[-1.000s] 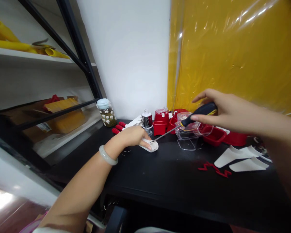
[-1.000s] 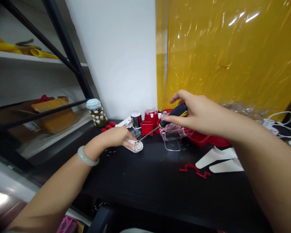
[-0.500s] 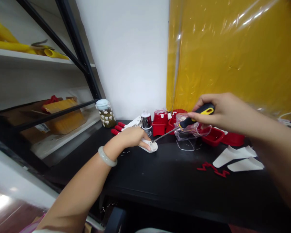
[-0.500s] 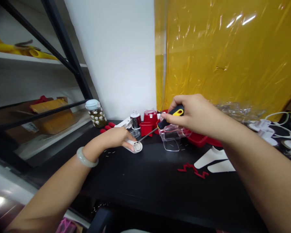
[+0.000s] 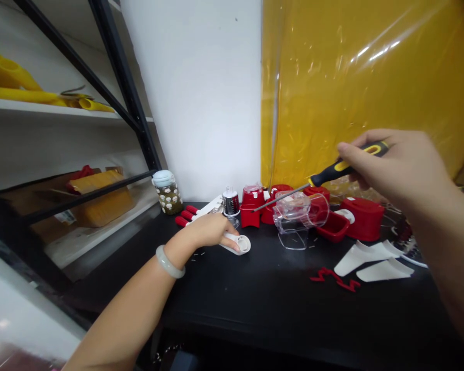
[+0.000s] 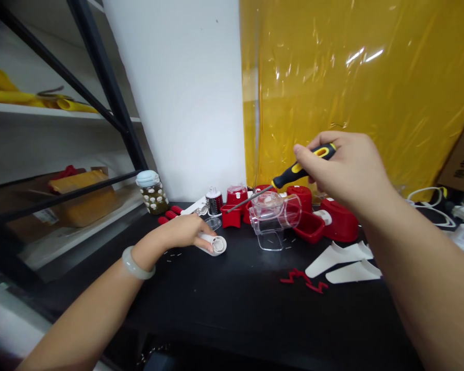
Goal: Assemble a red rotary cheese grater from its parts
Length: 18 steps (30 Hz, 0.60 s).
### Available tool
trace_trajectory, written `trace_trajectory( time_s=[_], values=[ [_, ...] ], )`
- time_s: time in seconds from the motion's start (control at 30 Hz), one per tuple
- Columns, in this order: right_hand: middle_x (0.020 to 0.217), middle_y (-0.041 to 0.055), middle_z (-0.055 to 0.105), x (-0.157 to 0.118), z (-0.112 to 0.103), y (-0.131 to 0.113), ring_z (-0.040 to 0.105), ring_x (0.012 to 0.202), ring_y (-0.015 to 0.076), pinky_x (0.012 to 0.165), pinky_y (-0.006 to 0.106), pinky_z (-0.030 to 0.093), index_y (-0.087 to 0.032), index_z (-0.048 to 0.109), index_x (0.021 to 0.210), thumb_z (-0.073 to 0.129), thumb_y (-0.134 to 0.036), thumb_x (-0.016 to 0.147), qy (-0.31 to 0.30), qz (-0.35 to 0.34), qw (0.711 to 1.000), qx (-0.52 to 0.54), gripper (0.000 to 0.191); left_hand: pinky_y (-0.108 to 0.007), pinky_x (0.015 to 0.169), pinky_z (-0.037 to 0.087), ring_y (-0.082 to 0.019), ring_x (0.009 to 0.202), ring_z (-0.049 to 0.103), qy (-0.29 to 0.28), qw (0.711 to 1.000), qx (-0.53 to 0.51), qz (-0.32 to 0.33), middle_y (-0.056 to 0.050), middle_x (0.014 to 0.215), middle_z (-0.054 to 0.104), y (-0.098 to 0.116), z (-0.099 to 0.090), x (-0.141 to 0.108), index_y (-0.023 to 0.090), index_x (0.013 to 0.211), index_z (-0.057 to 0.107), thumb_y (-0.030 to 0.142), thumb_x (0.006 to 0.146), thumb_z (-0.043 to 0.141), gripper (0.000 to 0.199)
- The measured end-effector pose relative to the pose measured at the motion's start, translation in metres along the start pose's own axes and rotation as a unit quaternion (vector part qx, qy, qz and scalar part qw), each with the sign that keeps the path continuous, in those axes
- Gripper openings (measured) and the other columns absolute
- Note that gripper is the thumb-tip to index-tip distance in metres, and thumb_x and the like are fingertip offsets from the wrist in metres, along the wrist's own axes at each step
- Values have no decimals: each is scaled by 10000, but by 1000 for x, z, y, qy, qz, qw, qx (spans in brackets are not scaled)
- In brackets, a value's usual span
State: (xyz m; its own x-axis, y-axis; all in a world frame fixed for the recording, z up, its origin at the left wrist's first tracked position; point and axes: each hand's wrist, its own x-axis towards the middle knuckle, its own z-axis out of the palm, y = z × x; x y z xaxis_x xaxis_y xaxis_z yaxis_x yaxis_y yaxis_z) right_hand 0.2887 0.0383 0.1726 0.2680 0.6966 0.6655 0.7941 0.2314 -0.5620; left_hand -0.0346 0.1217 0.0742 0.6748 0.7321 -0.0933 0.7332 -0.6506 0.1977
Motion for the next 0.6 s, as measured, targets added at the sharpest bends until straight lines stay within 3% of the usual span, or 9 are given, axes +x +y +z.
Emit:
trace_trajectory(
  time_s=[0.23,0.37,0.47,0.6],
  values=[
    [485,-14,560,-11,-13,-2,499,454,131,465,260,339,-184,645,692,616,-418,779,94,-110,989,-13,252,-219,578,352,-136,646,571,13,999,-24,-28,-1,784,718,1,-22,-19,209,965,769,665,730,669,522],
    [668,23,700,-38,0,11,619,553,158,523,267,448,-186,670,772,616,-402,832,61,-218,974,27,230,-226,622,378,-161,720,606,69,994,-19,-79,-16,879,733,-11,-43,-39,197,1014,743,685,748,631,567],
    [877,70,761,-66,19,30,720,751,210,671,309,544,-183,689,983,597,-359,883,31,-307,951,26,222,-244,660,402,-199,792,642,132,984,-2,-120,-53,958,735,-21,-50,-49,194,1127,695,717,771,574,644],
    [852,60,739,-104,44,50,709,711,176,657,276,564,-194,665,1131,607,-289,904,-9,-390,920,28,252,-265,672,412,-221,797,656,176,973,28,-145,-74,940,733,-25,-46,-49,194,1107,685,737,805,502,648]
  ],
)
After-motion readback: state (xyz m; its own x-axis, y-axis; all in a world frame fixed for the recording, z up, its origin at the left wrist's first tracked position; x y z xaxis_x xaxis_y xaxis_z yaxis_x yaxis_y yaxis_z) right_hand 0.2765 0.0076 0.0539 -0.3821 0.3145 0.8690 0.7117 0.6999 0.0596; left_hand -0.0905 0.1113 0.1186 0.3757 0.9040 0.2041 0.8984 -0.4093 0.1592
